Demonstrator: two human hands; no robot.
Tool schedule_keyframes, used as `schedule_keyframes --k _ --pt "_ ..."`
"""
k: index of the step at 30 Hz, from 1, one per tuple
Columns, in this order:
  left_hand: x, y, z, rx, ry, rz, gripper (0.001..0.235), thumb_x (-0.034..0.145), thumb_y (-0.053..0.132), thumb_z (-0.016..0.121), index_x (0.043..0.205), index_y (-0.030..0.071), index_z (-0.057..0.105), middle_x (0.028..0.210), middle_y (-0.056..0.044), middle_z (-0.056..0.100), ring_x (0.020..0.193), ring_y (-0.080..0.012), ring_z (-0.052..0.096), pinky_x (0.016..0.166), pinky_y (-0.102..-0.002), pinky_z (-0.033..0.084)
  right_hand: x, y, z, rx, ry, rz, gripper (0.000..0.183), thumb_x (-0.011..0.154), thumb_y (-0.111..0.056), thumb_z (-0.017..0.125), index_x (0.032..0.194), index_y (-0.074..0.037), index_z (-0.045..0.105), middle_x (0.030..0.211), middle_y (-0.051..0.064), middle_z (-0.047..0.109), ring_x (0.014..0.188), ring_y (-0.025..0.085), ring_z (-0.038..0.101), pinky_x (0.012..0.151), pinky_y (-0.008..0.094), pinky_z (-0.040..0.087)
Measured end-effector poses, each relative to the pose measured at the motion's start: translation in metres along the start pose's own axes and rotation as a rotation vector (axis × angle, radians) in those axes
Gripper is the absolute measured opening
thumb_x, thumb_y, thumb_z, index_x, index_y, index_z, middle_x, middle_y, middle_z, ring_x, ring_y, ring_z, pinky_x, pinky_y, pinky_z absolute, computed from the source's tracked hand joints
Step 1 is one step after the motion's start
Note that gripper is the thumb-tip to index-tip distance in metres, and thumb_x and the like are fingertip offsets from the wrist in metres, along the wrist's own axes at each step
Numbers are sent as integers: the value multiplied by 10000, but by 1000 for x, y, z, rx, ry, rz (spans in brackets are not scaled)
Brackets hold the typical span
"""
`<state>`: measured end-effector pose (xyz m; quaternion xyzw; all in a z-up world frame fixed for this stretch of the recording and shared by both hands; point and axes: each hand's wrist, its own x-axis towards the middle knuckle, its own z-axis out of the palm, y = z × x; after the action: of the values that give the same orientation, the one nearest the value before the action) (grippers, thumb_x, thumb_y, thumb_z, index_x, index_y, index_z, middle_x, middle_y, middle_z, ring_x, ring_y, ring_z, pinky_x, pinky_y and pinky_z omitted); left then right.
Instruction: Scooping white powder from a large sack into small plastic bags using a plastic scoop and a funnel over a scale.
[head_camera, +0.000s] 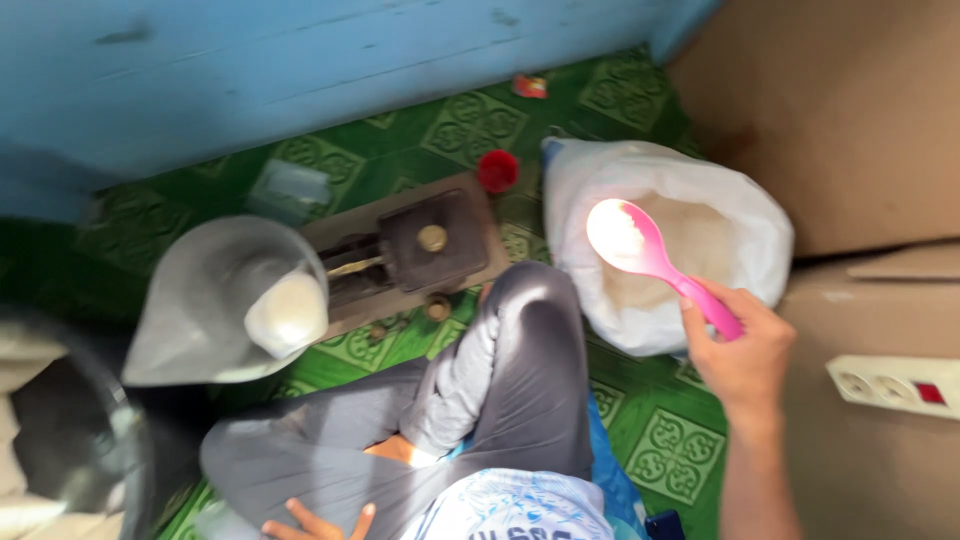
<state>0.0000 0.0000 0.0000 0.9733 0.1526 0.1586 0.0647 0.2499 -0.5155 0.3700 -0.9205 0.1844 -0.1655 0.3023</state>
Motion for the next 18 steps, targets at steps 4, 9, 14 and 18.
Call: schedule_keyframes --k 4,9,14,18 --pt "-1 15 -19 310 -88 -97 1258 628 861 314 1560 16 309 1598 -336 159 1269 -649 406 1054 -681 404 7 -45 -5 32 -125 -55 246 840 -18 717 1083 15 726 754 52 615 578 136 421 524 253 354" --pt "13 10 -25 23 -871 -433 1338 665 768 573 1501 52 -188 1483 -354 -364 1341 -630 -143 1023 -732 34 13 -111 -1 98 -273 -194 280 813 24 710 1092 26 708 665 18 469 581 113 330 510 242 260" --pt "20 23 -38 -89 -900 -440 1309 728 719 620 1493 9 -171 1445 -414 -376 1309 -665 -185 977 -760 32 9 -177 7 37 -386 -365 297 769 15 712 1066 -1 713 696 45 583 555 144 410 518 257 336" --pt "31 34 -53 -136 -914 -449 1298 767 712 623 1497 4 -183 1444 -428 -362 1309 -660 -193 983 -753 -16 2 -215 20 60 -492 -452 282 747 11 690 1027 -13 719 689 30 595 542 127 399 501 244 327"
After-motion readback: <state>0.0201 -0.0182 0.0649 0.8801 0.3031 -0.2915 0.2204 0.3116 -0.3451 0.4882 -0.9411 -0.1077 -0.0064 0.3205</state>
